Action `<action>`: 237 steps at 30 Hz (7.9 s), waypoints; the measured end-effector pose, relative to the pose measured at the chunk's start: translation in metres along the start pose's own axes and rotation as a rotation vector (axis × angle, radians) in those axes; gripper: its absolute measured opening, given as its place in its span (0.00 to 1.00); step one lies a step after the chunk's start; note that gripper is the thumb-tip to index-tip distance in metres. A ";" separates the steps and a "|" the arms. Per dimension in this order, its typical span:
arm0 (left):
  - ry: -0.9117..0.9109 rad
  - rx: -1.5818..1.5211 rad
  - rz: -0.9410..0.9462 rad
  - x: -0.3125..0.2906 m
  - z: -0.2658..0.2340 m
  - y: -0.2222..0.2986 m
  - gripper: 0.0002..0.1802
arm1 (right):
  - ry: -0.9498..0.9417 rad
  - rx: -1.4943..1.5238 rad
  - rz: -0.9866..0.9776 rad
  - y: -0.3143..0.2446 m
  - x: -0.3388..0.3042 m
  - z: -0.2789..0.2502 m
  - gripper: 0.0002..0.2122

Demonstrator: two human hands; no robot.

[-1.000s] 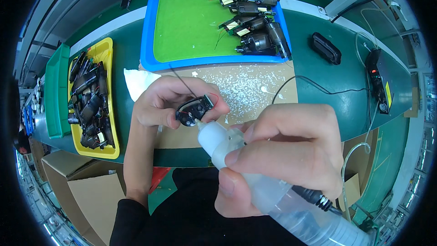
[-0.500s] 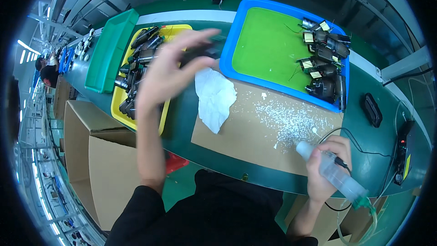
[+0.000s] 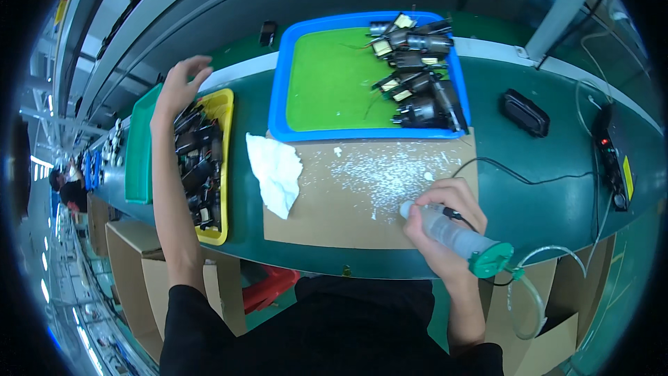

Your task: The person repeatedly picks up small black cylindrical electronic components from a yellow tray and applies a clear liquid from a syringe into the open end of each component. After application, the person places the component into a blue tray. The process is repeated for multiple units throughout the clip.

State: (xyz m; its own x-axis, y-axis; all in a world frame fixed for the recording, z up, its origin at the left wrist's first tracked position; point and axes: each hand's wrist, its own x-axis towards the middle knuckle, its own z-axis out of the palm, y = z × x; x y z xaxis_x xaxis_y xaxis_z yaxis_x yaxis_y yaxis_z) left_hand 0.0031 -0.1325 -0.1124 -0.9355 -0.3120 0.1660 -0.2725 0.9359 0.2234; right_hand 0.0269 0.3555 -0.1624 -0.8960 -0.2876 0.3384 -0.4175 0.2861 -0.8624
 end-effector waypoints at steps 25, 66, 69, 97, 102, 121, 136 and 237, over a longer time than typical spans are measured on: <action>0.107 -2.232 -0.257 -0.012 0.041 0.120 0.19 | 0.045 -0.005 -0.052 -0.017 0.000 -0.020 0.08; -0.876 -2.116 0.310 -0.128 0.096 0.204 0.41 | 0.032 -0.123 -0.382 -0.082 0.027 0.007 0.16; -0.908 -2.080 0.340 -0.127 0.098 0.201 0.42 | 0.023 -0.120 -0.378 -0.081 0.026 0.009 0.16; -0.766 -1.870 0.288 -0.127 0.088 0.200 0.41 | -0.050 -0.088 -0.438 -0.083 0.025 0.011 0.10; -0.803 -1.883 0.293 -0.125 0.084 0.200 0.39 | -0.066 -0.092 -0.395 -0.089 0.024 0.007 0.09; -0.846 -1.944 0.251 -0.129 0.081 0.206 0.44 | -0.105 -0.060 -0.380 -0.087 0.020 0.004 0.10; -0.824 -1.907 0.286 -0.128 0.079 0.204 0.44 | -0.159 -0.056 -0.374 -0.087 0.021 0.000 0.10; -0.816 -1.991 0.378 -0.118 0.081 0.225 0.41 | 0.138 -0.028 -0.383 -0.086 0.022 0.007 0.09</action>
State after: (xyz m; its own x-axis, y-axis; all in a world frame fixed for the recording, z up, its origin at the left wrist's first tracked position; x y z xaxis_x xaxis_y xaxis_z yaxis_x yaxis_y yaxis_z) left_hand 0.0338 0.1285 -0.1594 -0.8831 0.4153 0.2183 -0.0824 -0.5953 0.7992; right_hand 0.0449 0.3179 -0.0833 -0.6863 -0.2537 0.6817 -0.7269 0.2074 -0.6546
